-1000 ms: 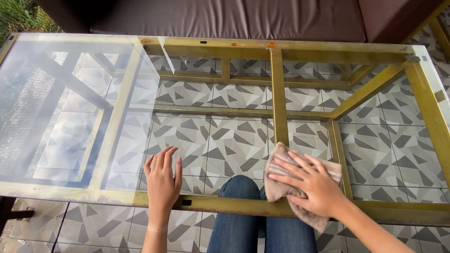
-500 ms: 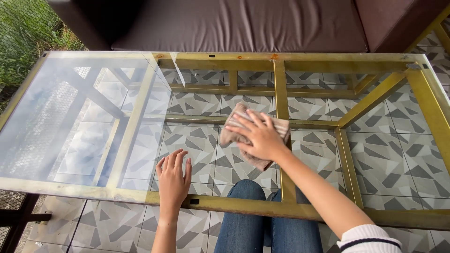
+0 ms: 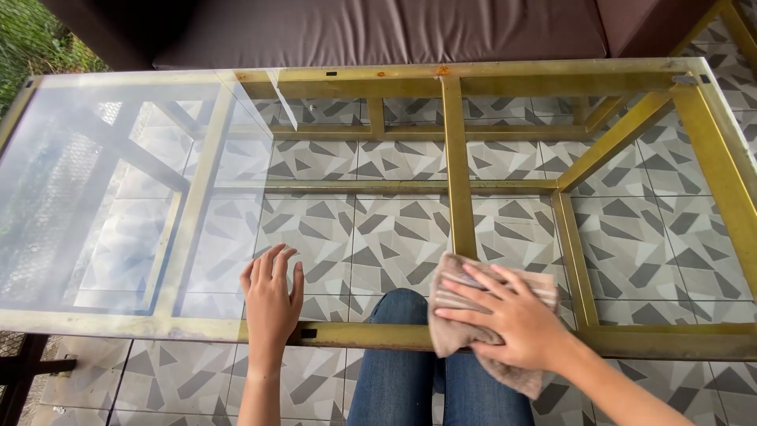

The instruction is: The person wipes the gold metal frame of a glass-top table with a cloth. They systematically clean the frame's edges and crossbars while sitting on the floor.

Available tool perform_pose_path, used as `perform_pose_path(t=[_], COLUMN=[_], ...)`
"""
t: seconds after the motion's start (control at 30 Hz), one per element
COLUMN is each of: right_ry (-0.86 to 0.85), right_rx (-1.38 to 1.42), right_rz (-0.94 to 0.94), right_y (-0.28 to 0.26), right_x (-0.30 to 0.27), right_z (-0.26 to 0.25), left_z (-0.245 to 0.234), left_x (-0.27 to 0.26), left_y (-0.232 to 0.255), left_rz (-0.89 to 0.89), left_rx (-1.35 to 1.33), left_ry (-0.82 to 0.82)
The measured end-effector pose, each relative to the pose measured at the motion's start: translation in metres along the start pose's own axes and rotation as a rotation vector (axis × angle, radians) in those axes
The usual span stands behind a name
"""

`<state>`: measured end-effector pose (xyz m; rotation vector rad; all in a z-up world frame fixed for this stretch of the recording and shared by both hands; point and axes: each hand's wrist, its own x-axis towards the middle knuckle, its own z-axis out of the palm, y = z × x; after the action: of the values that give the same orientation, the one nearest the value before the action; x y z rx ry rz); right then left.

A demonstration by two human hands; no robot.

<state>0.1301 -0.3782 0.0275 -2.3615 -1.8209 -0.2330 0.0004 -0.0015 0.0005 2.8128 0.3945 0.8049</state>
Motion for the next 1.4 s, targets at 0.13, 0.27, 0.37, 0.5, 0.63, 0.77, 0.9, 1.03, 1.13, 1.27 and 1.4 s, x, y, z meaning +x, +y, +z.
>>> perform_pose_path(t=[0.13, 0.27, 0.37, 0.5, 0.63, 0.77, 0.9, 1.03, 1.13, 1.27, 1.4], right_ry=[-0.072, -0.036, 0.015, 0.043, -0.043, -0.136, -0.182, -0.013, -0.004, -0.062, -0.055], right_rx=[-0.054, -0.034, -0.020, -0.044, 0.017, 0.138, 0.305, 0.301, 0.049, -0.132, -0.090], right_rz=[0.129, 0.272, 0.317, 0.309, 0.253, 0.061, -0.073, -0.107, -0.064, 0.175, 0.356], right_y=[0.058, 0.105, 0.129, 0.140, 0.081, 0.011, -0.030, -0.028, -0.002, 0.056, 0.114], right_x=[-0.034, -0.017, 0.027, 0.098, 0.152, 0.155, 0.108, 0.042, -0.004, -0.039, -0.024], right_z=[-0.008, -0.004, 0.004, 0.027, 0.022, 0.002, -0.006, -0.015, -0.010, -0.004, 0.005], left_z=[-0.002, 0.000, 0.003, 0.004, 0.005, 0.003, 0.003, 0.005, 0.003, 0.002, 0.002], left_x=[0.003, 0.001, 0.001, 0.000, -0.001, 0.000, 0.000, -0.002, -0.001, 0.001, 0.001], left_y=[0.005, 0.003, 0.000, 0.000, -0.002, 0.000, 0.001, -0.002, -0.002, 0.002, 0.002], left_rz=[0.002, -0.003, -0.004, -0.013, -0.012, -0.056, -0.111, -0.027, -0.011, -0.008, -0.017], left_rx=[-0.001, 0.020, 0.020, 0.014, 0.004, 0.033, 0.051, -0.002, 0.008, 0.026, 0.036], left_ry=[0.006, 0.014, 0.023, 0.017, 0.032, -0.006, -0.051, 0.007, 0.010, 0.024, 0.015])
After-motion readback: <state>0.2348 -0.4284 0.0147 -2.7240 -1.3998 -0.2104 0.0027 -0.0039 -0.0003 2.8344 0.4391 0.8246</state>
